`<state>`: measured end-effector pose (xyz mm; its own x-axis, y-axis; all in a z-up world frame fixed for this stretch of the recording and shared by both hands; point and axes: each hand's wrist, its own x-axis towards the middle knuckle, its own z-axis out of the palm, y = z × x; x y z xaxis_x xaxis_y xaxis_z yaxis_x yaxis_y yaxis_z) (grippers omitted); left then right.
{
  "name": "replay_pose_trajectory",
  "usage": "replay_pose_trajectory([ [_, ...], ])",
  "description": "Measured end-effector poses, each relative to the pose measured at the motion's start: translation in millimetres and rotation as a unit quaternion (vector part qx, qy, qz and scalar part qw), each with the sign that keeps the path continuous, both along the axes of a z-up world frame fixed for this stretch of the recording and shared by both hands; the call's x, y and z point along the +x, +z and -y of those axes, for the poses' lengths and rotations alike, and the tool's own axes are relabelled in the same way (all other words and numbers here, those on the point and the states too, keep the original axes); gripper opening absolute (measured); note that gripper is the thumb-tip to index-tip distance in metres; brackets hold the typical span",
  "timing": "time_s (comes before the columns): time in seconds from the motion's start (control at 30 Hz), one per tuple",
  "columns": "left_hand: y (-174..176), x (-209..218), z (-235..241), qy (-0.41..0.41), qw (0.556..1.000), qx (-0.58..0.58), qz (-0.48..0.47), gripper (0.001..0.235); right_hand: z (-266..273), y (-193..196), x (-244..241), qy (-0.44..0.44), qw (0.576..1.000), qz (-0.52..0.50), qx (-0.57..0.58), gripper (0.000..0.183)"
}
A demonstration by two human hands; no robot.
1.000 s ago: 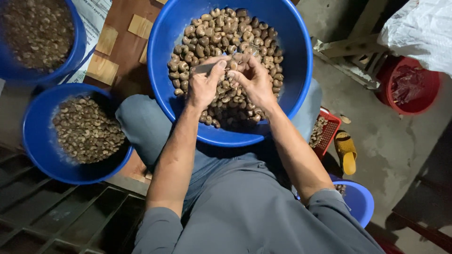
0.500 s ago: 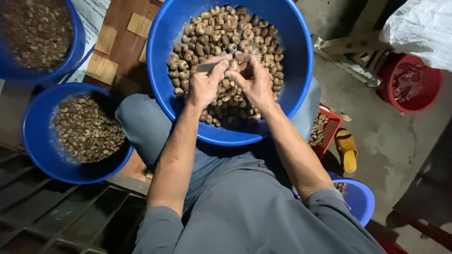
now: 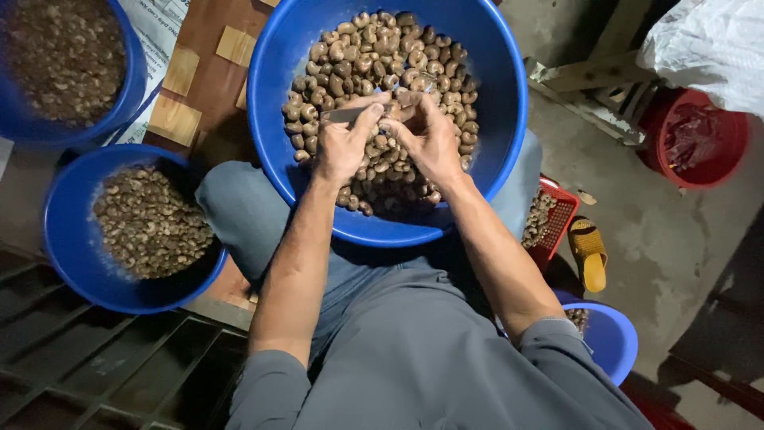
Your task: Cleaning individual nuts using a small hand tool
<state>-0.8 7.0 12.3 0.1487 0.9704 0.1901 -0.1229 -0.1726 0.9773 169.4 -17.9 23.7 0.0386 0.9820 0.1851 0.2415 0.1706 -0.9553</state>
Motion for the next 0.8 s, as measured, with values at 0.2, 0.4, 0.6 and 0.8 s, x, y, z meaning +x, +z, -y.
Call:
replay_pose_trajectory([
  [0.2,0,-2,-1,-0.017,1.000,0.010,0.007,0.016,-1,-8,-1,0.000,1.000,-0.020,-0.021,0.041],
  [0.4,1,-1,-2,0.006,1.000,0.009,-0.003,0.017,-1,7,-8,0.066,0.967,-0.208,-0.134,0.033],
  [0.6,19,6,4,0.010,0.999,0.047,-0.024,0.017,-2,3,-6,0.110,0.935,-0.288,-0.177,0.035],
  [0.8,45,13,14,0.028,0.998,0.035,0.034,0.015,-5,-13,-2,0.114,0.907,-0.341,-0.219,0.036],
])
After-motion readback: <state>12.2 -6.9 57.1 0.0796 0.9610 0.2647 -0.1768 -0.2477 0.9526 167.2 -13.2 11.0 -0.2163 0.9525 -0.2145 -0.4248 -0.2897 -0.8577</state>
